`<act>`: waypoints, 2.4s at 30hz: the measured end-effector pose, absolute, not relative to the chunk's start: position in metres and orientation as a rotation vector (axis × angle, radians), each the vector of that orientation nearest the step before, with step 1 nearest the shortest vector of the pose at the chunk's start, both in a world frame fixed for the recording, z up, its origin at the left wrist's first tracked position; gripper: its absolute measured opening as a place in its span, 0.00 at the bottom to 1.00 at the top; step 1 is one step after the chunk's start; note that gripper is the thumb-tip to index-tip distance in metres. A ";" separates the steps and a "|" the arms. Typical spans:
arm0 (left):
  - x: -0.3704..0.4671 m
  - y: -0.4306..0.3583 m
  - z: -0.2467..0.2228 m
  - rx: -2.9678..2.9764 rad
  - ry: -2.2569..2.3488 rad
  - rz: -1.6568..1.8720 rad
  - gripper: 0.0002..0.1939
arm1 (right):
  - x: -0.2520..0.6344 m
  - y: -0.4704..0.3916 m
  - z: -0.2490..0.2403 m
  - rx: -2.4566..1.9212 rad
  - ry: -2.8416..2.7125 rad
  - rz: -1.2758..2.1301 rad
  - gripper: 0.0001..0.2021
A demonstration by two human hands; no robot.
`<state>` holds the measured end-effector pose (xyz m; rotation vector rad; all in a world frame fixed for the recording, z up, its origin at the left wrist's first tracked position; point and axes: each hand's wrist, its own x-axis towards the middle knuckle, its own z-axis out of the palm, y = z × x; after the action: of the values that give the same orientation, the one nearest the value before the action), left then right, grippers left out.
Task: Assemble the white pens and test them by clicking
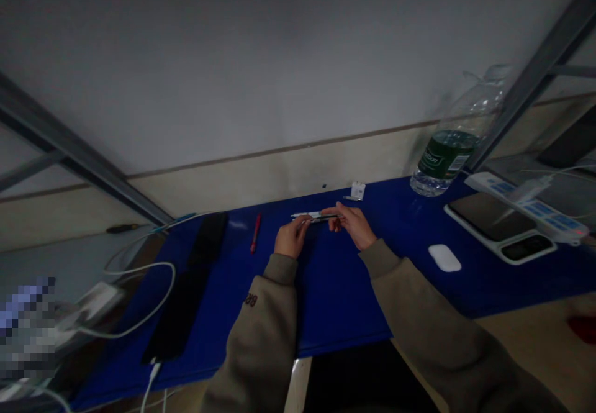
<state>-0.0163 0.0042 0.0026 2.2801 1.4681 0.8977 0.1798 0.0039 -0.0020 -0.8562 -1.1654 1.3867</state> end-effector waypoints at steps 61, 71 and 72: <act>-0.017 0.007 0.000 2.263 1.542 0.897 0.19 | 0.180 0.003 -0.003 -0.908 -1.185 1.300 0.18; -0.016 0.005 0.003 2.227 1.482 0.914 0.13 | 0.179 0.005 -0.004 -0.923 -1.172 1.312 0.18; -0.016 0.005 0.004 2.230 1.477 0.912 0.13 | 0.179 0.005 -0.004 -0.927 -1.171 1.307 0.19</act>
<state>-0.0159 0.0047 0.0037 2.2301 1.4766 0.9118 0.1787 0.0051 -0.0044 -0.9273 -1.1711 1.3070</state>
